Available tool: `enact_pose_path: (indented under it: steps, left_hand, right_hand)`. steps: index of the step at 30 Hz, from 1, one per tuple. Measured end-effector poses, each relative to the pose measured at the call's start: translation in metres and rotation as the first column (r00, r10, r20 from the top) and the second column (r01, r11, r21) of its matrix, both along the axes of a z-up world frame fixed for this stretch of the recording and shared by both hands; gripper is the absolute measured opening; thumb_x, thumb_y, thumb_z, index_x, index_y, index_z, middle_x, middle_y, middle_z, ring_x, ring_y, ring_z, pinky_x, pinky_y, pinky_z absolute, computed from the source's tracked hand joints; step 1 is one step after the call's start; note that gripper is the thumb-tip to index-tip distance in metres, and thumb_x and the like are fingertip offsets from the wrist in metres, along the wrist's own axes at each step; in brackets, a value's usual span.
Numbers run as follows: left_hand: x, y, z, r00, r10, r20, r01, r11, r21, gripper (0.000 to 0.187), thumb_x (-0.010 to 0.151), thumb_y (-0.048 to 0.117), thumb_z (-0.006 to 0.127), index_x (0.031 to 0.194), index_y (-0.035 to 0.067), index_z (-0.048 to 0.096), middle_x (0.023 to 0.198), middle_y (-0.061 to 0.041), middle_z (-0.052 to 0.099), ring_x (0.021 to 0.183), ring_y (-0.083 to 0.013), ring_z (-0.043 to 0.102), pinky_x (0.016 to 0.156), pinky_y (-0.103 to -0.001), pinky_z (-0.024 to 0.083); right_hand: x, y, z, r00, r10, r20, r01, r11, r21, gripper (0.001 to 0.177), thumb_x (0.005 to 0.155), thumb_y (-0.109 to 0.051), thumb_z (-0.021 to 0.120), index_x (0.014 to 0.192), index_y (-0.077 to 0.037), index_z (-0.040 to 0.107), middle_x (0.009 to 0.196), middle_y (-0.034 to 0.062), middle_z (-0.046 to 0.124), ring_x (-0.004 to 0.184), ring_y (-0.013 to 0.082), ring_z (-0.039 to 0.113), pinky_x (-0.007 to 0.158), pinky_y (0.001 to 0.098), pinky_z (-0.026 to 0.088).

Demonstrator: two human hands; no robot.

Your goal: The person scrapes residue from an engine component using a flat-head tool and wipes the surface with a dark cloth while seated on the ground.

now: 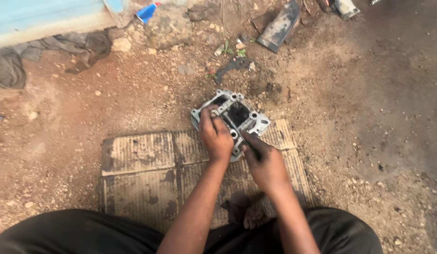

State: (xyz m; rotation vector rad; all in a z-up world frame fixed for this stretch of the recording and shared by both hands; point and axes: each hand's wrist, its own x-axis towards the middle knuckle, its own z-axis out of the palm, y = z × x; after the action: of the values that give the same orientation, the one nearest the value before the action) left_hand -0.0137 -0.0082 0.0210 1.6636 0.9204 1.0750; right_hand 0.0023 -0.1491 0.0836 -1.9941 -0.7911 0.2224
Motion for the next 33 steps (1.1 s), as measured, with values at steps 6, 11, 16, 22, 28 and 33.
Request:
enact_pose_path:
  steps: [6, 11, 16, 22, 28, 33]
  left_hand:
    - [0.004, -0.001, -0.006, 0.991, 0.013, 0.132, -0.043, 0.973, 0.225, 0.029, 0.099, 0.008, 0.038, 0.118, 0.000, 0.058, 0.110, -0.019, 0.067, 0.103, -0.0365, 0.067, 0.092, -0.047, 0.050]
    - [0.004, -0.001, -0.002, 0.988, 0.036, 0.153, -0.071, 0.970, 0.231, 0.028, 0.099, 0.007, 0.040, 0.117, 0.000, 0.060, 0.110, -0.020, 0.067, 0.104, -0.0377, 0.066, 0.092, -0.047, 0.050]
    - [0.002, -0.002, -0.004, 0.989, 0.029, 0.142, -0.061, 0.971, 0.231, 0.027, 0.098, 0.005, 0.039, 0.115, 0.000, 0.060, 0.109, -0.020, 0.067, 0.104, -0.0368, 0.066, 0.092, -0.047, 0.050]
    - [0.004, 0.007, -0.011, 0.989, 0.004, 0.145, 0.002, 0.999, -0.039, 0.035, 0.093, 0.003, 0.039, 0.115, 0.003, 0.067, 0.084, -0.011, 0.065, 0.065, -0.0210, 0.056, 0.062, -0.038, 0.046]
    - [0.011, 0.025, -0.032, 0.977, -0.069, 0.202, 0.050, 0.994, 0.097, 0.041, 0.097, 0.003, 0.038, 0.120, 0.005, 0.072, 0.096, -0.010, 0.070, 0.067, -0.0145, 0.055, 0.065, -0.034, 0.048]
    - [0.008, 0.037, -0.031, 0.958, -0.190, 0.213, 0.132, 0.956, 0.262, 0.045, 0.094, 0.000, 0.035, 0.120, 0.000, 0.071, 0.116, -0.016, 0.076, 0.105, -0.0227, 0.071, 0.099, -0.038, 0.054]
  right_hand:
    - [0.000, 0.003, 0.012, 0.999, -0.024, 0.031, 0.029, 0.985, -0.170, 0.037, 0.091, -0.020, 0.068, 0.127, -0.020, 0.072, 0.100, 0.0194, 0.076, 0.089, 0.0337, 0.076, 0.080, 0.0433, 0.059]
    - [-0.021, 0.018, 0.028, 0.977, -0.124, 0.176, 0.175, 0.933, -0.315, 0.042, 0.088, -0.013, 0.063, 0.128, -0.022, 0.071, 0.089, 0.0200, 0.075, 0.079, 0.0405, 0.073, 0.077, 0.0517, 0.057]
    - [-0.030, 0.017, 0.016, 0.966, -0.179, 0.186, 0.216, 0.956, -0.199, 0.040, 0.090, -0.012, 0.064, 0.128, -0.020, 0.071, 0.091, 0.0204, 0.075, 0.077, 0.0400, 0.073, 0.072, 0.0496, 0.057]
    - [-0.008, 0.004, 0.001, 0.993, -0.098, -0.063, 0.087, 0.984, -0.156, 0.038, 0.092, -0.017, 0.067, 0.130, -0.018, 0.071, 0.094, 0.0167, 0.079, 0.072, 0.0273, 0.075, 0.071, 0.0390, 0.060]
    - [0.019, -0.011, -0.006, 0.993, 0.110, -0.047, -0.107, 0.993, 0.047, 0.036, 0.093, -0.017, 0.070, 0.129, -0.013, 0.071, 0.117, 0.0173, 0.078, 0.104, 0.0187, 0.074, 0.090, 0.0349, 0.055]
    - [0.009, -0.005, 0.018, 1.000, 0.002, -0.024, -0.008, 0.971, -0.238, 0.040, 0.089, -0.023, 0.071, 0.128, -0.025, 0.072, 0.106, 0.0149, 0.077, 0.089, 0.0258, 0.076, 0.079, 0.0367, 0.058]
